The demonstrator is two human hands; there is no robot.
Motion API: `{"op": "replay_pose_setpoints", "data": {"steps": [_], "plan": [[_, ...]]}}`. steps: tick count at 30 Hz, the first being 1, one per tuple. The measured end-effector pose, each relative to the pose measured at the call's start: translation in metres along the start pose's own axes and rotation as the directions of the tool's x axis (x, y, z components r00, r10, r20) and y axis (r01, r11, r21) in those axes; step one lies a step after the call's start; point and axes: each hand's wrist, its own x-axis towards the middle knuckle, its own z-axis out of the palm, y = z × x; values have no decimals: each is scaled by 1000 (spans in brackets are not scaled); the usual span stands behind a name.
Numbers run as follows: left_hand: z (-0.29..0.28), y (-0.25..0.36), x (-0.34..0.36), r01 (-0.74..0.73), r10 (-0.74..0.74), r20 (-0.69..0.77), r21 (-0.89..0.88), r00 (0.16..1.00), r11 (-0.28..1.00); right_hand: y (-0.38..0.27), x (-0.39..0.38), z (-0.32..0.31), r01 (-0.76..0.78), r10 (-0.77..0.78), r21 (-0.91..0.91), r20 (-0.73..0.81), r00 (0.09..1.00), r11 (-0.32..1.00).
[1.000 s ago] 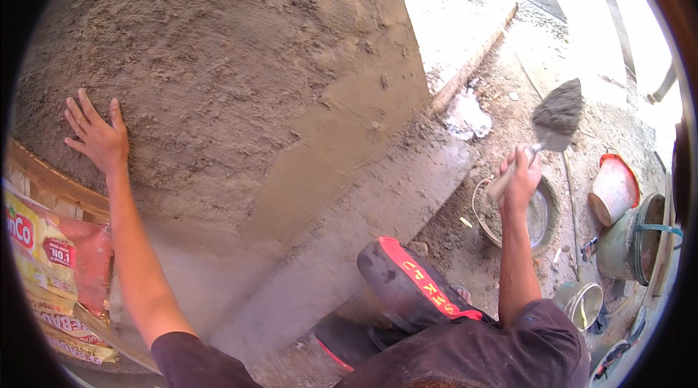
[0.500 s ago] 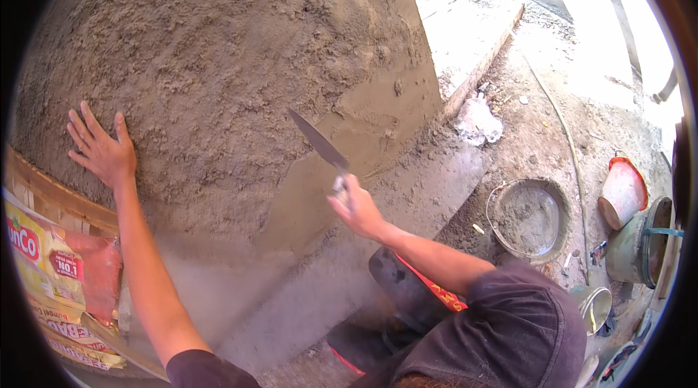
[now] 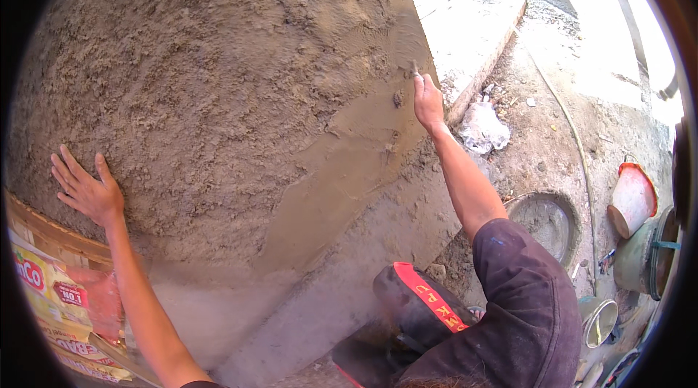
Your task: The person applies wet plaster to a concrete wall using a trowel, taking mortar from a bucket and spreading it across the wall surface.
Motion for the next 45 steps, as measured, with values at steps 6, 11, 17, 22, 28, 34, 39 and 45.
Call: {"op": "replay_pose_setpoints", "data": {"steps": [6, 11, 17, 22, 28, 34, 39, 45], "plan": [[-1, -3, -1, 14, -14, 0, 8, 1000, 1000, -45, -55, 22, -741, 591, 671, 605, 534, -17], [0, -2, -2, 21, -21, -6, 11, 1000, 1000, -180, 19, 6, -546, 461, 757, 652, 602, -358], [-3, -1, 5, 44, -44, -18, -6, 999, 999, -280, 118, -28, -554, 372, 808, 586, 720, -200], [-4, 0, 1, 48, -48, 0, -29, 999, 998, -224, 80, -26, -315, 75, 761, 333, 940, 567], [-7, 1, 2, 52, -52, 12, -29, 999, 998, -84, -19, -46, 295, -303, 77, 350, 886, 952], [-3, 4, 3, 26, -27, -24, -42, 999, 999, -54, 89, -24, 495, -460, -111, 239, 855, 862], [-5, -3, 1, 14, -15, -21, -28, 1000, 1000, -103, 146, -56, 325, -288, -189, 199, 937, 927], [1, 8, 1, 18, -21, -46, -54, 999, 998, -42, 99, -16, 103, -176, 352, 182, 967, 930]]}}
